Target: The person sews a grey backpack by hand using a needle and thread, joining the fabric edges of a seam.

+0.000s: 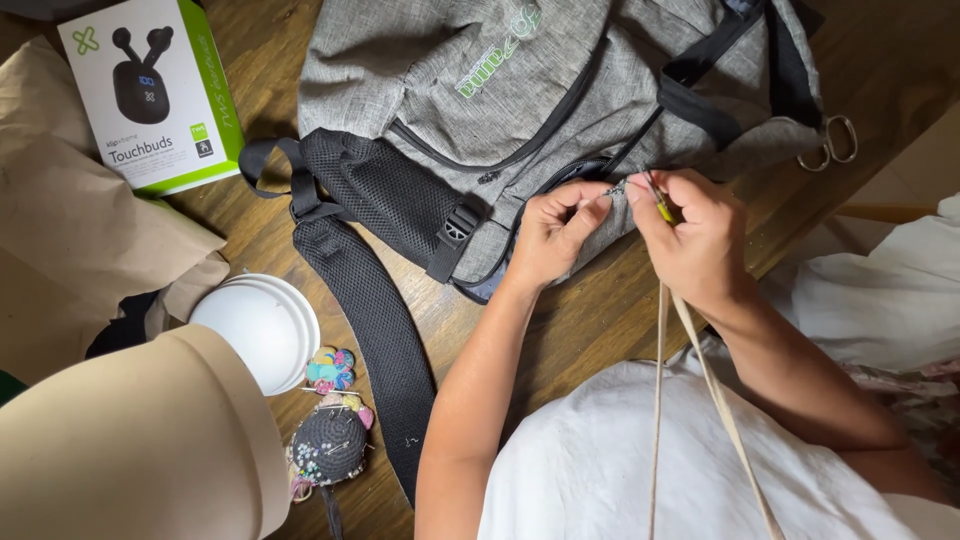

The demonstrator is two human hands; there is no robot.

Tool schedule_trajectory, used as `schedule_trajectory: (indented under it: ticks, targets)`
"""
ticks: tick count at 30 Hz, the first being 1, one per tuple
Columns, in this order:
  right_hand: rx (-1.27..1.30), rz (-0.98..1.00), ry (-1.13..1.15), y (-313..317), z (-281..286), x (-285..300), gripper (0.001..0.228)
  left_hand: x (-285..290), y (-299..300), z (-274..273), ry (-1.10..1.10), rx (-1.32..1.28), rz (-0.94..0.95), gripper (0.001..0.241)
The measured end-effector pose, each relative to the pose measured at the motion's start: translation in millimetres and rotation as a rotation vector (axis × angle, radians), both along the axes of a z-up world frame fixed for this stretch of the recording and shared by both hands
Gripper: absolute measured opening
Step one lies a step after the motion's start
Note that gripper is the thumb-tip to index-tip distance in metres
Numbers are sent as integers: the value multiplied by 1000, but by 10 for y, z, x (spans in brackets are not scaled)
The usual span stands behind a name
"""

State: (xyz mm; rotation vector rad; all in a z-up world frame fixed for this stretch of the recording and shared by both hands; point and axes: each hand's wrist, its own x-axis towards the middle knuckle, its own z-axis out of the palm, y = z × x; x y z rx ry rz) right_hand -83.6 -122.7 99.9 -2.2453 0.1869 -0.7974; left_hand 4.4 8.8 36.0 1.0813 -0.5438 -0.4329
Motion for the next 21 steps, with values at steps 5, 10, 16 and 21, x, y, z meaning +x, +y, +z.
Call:
schedule_trajectory:
  ticks: [5, 10, 16, 21]
  targets:
    - [-106, 35, -40, -36, -79, -8, 5, -17, -18, -54, 32, -19, 2, 12]
    - [-104, 44, -109, -40, -90, -45, 8, -1, -14, -38, 31, -35, 12, 13]
    - [-89, 116, -101, -40, -142, 14, 11, 6, 19, 62, 3, -41, -5, 13]
    - [-151, 59, -121, -62, -257, 45, 4, -7, 10, -1, -2, -39, -11, 13]
